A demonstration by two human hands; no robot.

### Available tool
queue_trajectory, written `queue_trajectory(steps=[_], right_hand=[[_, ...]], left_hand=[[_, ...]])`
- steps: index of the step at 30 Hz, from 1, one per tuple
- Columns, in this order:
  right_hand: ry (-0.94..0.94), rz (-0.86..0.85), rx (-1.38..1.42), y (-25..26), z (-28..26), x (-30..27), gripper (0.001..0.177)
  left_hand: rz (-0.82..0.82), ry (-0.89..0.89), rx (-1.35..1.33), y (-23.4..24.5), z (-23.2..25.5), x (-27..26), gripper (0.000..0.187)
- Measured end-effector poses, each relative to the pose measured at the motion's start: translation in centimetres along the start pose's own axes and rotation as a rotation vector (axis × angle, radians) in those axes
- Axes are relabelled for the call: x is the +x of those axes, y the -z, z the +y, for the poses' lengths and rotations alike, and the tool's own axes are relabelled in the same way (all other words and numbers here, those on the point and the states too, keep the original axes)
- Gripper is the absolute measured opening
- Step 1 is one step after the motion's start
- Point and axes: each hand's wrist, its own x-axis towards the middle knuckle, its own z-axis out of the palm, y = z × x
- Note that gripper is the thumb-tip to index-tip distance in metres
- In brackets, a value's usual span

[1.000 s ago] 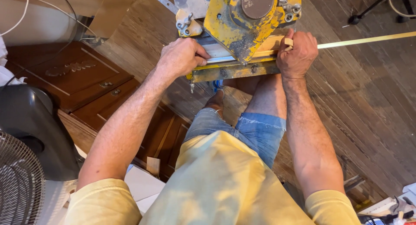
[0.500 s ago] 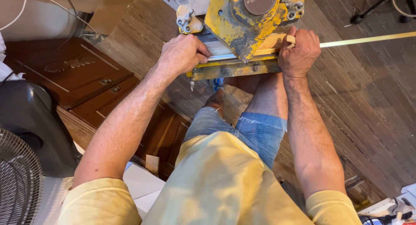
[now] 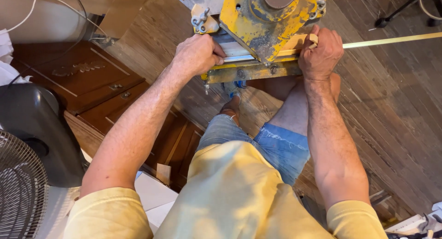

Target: Measuring and marking wooden strips for precision trimming using a tape measure and pencil in a workshop.

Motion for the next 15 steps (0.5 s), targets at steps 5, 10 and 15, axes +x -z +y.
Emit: queue_trajectory(steps=[5,10,15], right_hand=[[-0.004,0.001,0.006,0.33,-0.42,0.41,0.044],[-0.016,0.002,-0.029,-0.07,-0.13,0.12,0.045],[0.006,0.011,-0.015,0.22,-0.32,0.61,0.043]], left_hand=[[0.016,0.005,-0.029,-0.14,-0.16,0.06,0.016],[0.023,-0.003,-0.065,-0.42,-0.44,0.3,0.014],[0.021,-0.01,-0.051,-0.27,-0.22,0.03,0.015]])
